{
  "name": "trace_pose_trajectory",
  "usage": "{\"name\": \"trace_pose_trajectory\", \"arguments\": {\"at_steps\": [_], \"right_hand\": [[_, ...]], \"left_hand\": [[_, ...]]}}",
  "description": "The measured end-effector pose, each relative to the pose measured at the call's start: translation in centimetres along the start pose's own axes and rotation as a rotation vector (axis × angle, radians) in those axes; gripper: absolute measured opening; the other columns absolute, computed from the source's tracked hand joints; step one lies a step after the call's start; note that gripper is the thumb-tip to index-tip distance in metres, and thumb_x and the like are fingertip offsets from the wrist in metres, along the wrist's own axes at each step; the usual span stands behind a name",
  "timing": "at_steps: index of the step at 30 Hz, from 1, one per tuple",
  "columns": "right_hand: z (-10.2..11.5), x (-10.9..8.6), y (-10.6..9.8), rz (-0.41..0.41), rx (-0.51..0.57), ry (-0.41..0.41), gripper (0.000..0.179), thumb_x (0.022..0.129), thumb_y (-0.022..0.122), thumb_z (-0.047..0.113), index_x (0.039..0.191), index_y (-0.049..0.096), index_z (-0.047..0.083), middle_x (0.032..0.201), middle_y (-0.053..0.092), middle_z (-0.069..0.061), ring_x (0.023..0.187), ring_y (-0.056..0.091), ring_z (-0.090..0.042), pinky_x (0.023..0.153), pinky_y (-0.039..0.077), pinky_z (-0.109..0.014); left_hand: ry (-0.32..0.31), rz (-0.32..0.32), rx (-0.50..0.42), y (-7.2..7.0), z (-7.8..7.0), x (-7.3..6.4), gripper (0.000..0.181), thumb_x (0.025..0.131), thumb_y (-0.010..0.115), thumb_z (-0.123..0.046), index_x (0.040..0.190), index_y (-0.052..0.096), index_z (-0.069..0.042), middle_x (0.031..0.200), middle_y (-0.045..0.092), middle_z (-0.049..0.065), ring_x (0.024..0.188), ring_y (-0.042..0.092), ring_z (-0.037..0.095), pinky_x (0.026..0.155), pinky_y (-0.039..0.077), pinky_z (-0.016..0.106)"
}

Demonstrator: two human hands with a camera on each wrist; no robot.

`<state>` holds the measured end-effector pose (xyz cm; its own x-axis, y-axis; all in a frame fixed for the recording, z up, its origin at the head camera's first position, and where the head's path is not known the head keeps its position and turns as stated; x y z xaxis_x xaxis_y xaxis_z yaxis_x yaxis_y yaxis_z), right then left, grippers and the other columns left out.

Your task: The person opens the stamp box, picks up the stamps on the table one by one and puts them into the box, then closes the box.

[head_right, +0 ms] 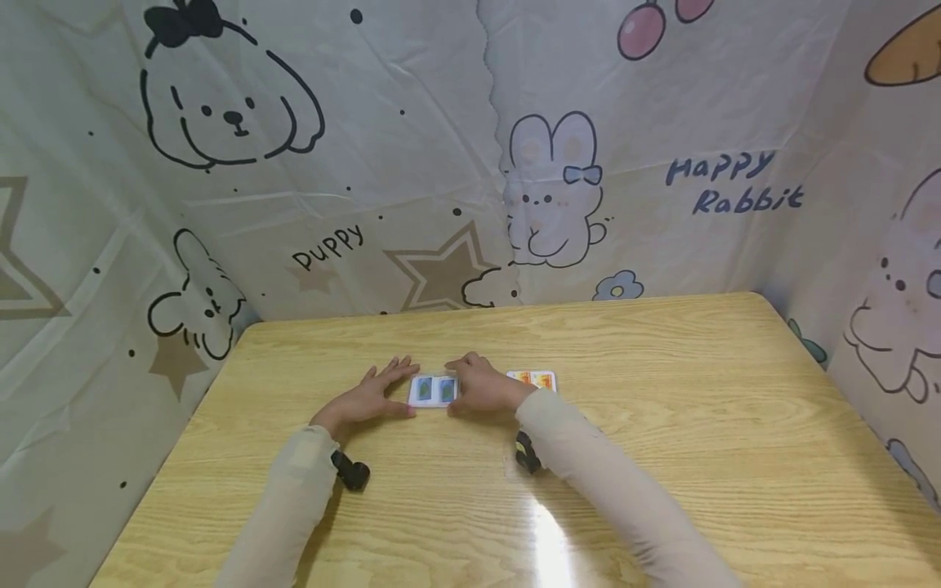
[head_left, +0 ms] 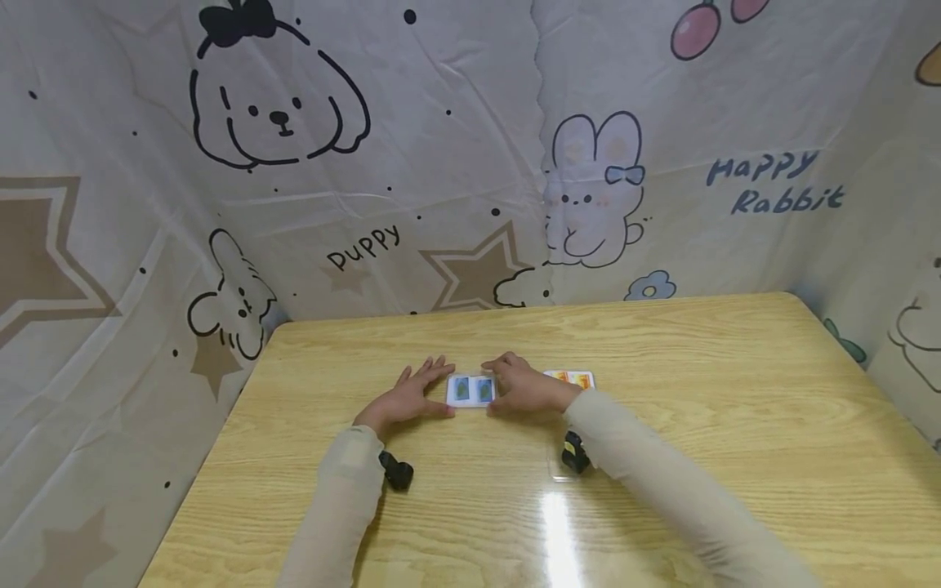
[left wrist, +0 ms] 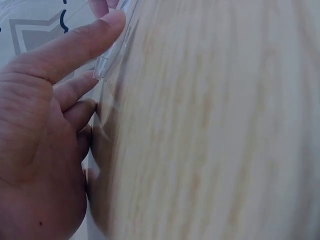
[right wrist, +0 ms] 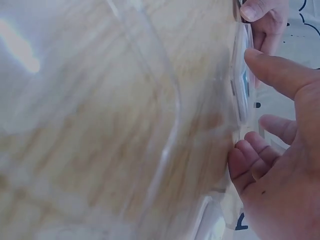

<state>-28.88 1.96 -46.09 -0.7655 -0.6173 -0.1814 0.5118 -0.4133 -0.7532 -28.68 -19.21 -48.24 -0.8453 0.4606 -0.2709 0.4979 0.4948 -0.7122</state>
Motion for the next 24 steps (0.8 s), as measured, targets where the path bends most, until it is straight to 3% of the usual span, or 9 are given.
{"name": "trace_pose_trajectory", "arguments": {"at_steps": [6,10,16,24], "right_hand": [[-0.3,-1.0,-0.6,-0.035,0.021,-0.048,0.073,0.087,0.072,0.024,0.147,0.036,0.002,0.140,0.040,-0.022,0.129,0.041,-0.036,0.110,0.038,-0.050],[-0.7,-2.2,-1.1,-0.044,0.051,-0.080,0.072,0.090,0.069,0.027,0.148,0.035,0.002,0.143,0.038,-0.022,0.132,0.040,-0.037,0.110,0.038,-0.051],[-0.8,-4.5,-2.0,-0.038,0.106,-0.089,0.072,0.092,0.067,0.027,0.149,0.031,0.002,0.148,0.033,-0.023,0.134,0.039,-0.041,0.107,0.041,-0.053],[-2.0,-7.8,-2.5,-0.032,0.172,-0.082,0.075,0.091,0.066,0.032,0.150,0.029,0.003,0.153,0.030,-0.022,0.137,0.037,-0.041,0.109,0.037,-0.056]], "left_hand": [[-0.005,-0.001,-0.016,-0.1,-0.4,-0.1,0.091,0.082,0.073,-0.045,0.154,0.026,-0.013,0.164,0.002,0.009,0.151,-0.007,0.029,0.120,-0.012,0.053],[0.006,-0.040,-0.057,-0.4,-0.8,-0.3,0.094,0.083,0.072,-0.045,0.155,0.020,-0.014,0.164,-0.001,0.008,0.151,-0.008,0.027,0.118,-0.014,0.056],[0.023,-0.109,-0.112,-0.9,-2.6,-0.3,0.092,0.085,0.072,-0.039,0.156,0.017,-0.018,0.165,0.001,0.002,0.152,-0.008,0.022,0.119,-0.014,0.053],[0.080,-0.101,-0.071,-0.3,-5.1,1.0,0.094,0.084,0.073,-0.040,0.156,0.017,-0.014,0.165,0.004,0.007,0.152,-0.002,0.025,0.120,-0.010,0.055]]}}
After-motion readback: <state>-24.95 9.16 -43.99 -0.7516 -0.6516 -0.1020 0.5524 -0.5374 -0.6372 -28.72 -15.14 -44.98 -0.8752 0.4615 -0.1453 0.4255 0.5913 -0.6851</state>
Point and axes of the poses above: each hand's wrist, its own x-axis towards the middle knuckle, its own y-axis out of the palm, z = x × y, the point moved 4 cm from there along x, towards the middle knuckle
